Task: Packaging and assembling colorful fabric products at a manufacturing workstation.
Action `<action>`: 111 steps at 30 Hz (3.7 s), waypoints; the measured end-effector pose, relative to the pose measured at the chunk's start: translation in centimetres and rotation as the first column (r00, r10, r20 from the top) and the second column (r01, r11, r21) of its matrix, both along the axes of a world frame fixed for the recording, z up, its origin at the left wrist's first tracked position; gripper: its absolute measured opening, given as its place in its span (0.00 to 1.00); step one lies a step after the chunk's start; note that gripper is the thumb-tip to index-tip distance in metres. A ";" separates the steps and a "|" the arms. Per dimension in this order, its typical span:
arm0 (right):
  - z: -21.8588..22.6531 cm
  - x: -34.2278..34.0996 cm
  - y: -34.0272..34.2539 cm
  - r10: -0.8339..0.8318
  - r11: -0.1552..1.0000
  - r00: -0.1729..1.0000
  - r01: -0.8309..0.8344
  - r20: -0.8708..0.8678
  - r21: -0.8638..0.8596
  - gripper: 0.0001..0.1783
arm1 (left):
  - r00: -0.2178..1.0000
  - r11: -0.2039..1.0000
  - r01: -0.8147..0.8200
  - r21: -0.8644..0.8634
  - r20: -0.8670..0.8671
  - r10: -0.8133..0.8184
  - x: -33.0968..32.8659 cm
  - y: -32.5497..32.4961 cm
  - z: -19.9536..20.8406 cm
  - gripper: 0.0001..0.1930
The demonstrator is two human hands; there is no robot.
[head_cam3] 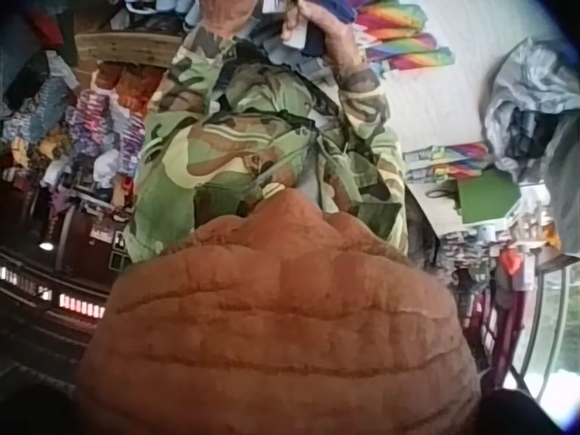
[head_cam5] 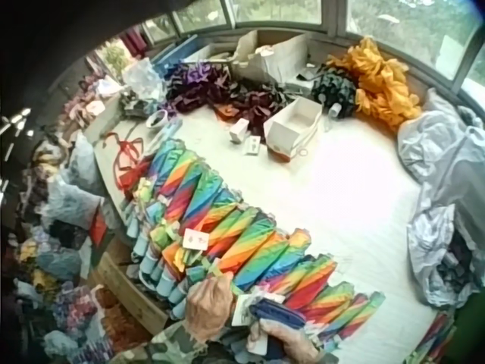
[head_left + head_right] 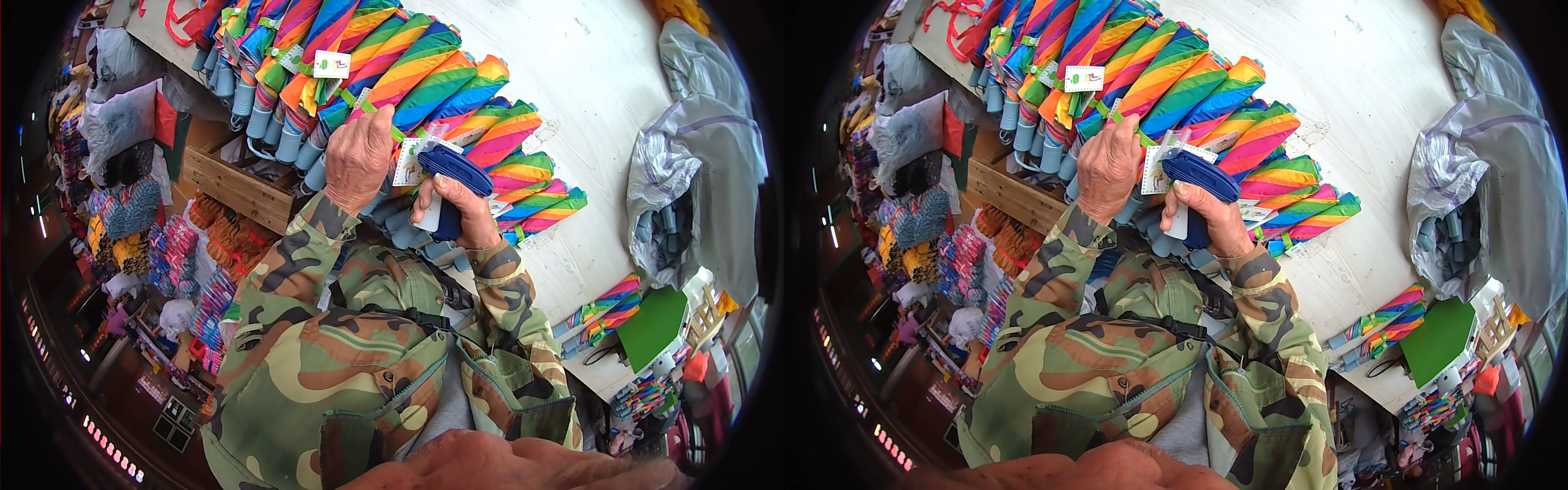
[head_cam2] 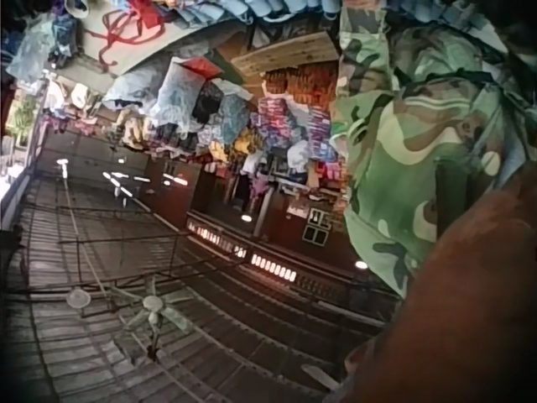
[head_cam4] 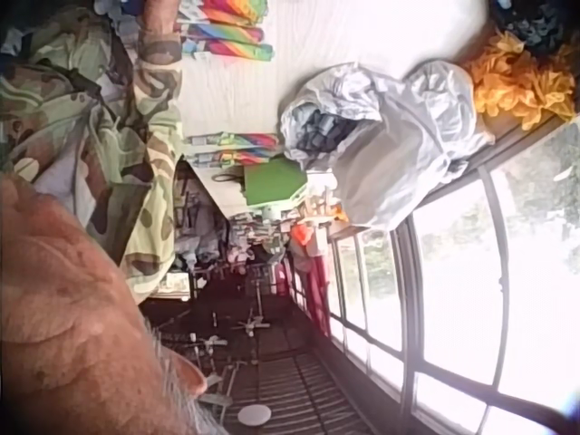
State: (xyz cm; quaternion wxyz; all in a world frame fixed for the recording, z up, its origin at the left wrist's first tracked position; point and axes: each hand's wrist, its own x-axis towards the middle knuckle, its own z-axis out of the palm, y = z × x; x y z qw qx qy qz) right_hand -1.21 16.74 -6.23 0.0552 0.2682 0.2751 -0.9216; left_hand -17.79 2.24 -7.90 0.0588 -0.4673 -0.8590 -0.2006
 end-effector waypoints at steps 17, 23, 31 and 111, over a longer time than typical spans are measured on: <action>0.2 -4.9 -1.0 0.117 0.978 0.992 -0.107 -0.049 0.180 0.19 | 0.452 0.841 -0.484 0.240 0.892 0.005 -3.7 -2.5 0.7 0.16; 0.3 -6.1 -1.3 0.113 0.976 0.993 -0.106 -0.024 0.188 0.18 | 0.459 0.863 -0.466 0.196 0.887 0.046 -3.5 -2.5 0.9 0.16; -0.4 -6.7 -2.1 0.103 0.982 0.995 -0.099 -0.015 0.158 0.19 | 0.606 0.903 -0.388 0.188 0.789 0.096 -3.7 -2.1 1.7 0.14; -2.3 45.9 8.4 -0.606 0.694 0.774 0.404 0.181 0.595 0.23 | -0.519 0.970 -0.212 -0.114 0.855 -0.013 36.8 6.6 -3.7 0.30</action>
